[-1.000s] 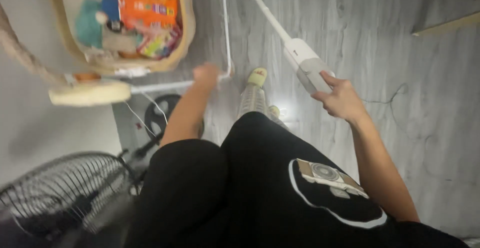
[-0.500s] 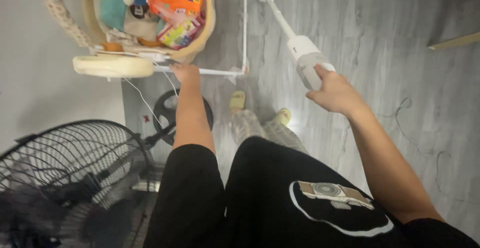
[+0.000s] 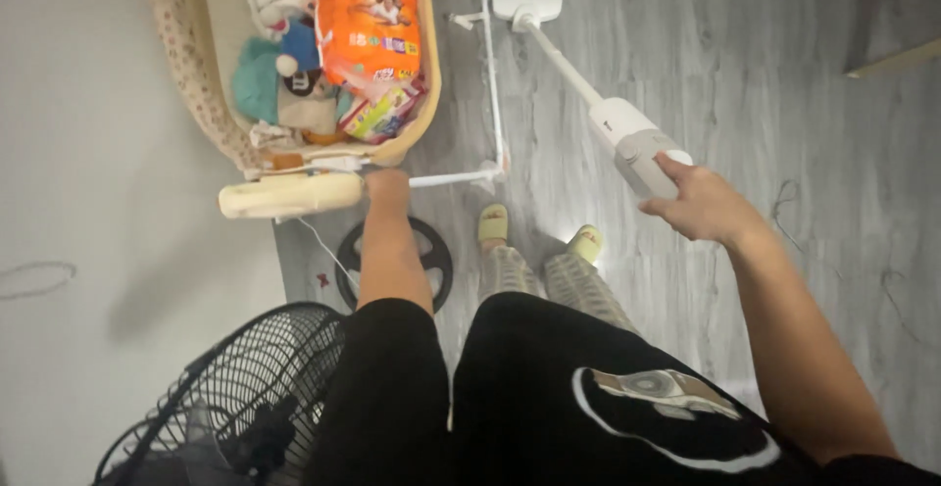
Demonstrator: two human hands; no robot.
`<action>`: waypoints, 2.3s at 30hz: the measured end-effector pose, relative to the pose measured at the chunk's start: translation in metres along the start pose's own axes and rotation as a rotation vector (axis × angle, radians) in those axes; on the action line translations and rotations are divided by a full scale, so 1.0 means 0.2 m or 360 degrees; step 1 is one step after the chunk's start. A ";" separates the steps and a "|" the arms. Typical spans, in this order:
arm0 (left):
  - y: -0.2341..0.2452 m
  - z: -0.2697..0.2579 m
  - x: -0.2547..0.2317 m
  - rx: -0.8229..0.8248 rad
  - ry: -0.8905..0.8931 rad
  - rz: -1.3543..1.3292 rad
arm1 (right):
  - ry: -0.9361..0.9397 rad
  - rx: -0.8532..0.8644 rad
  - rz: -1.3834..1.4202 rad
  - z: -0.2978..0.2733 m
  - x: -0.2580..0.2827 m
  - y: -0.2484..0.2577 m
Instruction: Vacuum the floor of the room, moving furniture to reach all areas.
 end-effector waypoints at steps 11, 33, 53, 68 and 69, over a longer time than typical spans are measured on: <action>0.12 -0.06 0.02 0.0051 -0.0140 -0.0052 | -0.0037 -0.0240 0.0049 -0.01 -0.18 -0.08; 0.24 -0.15 0.04 0.0028 -0.0179 -0.0108 | -0.0087 -0.0237 -0.0120 -0.05 -0.22 -0.08; 0.31 -0.23 0.02 -0.0069 -0.0193 -0.0118 | 0.0318 -0.0774 0.0657 -0.30 -0.06 -0.13; 0.33 -0.23 0.02 -0.0068 -0.0262 -0.0123 | 0.0469 -0.0473 -0.0047 -0.56 0.07 -0.30; 0.34 -0.22 0.02 -0.0074 -0.0273 -0.0127 | 0.0469 -0.0470 -0.0078 -0.54 0.07 -0.33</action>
Point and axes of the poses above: each hand's wrist, its own z-axis towards the middle knuckle, its own y-axis out of the back of the hand, x = y × z, the point moved 6 cm from there along z, towards the middle knuckle, and after that the axes turned 1 degree about x, right-handed, at the moved point
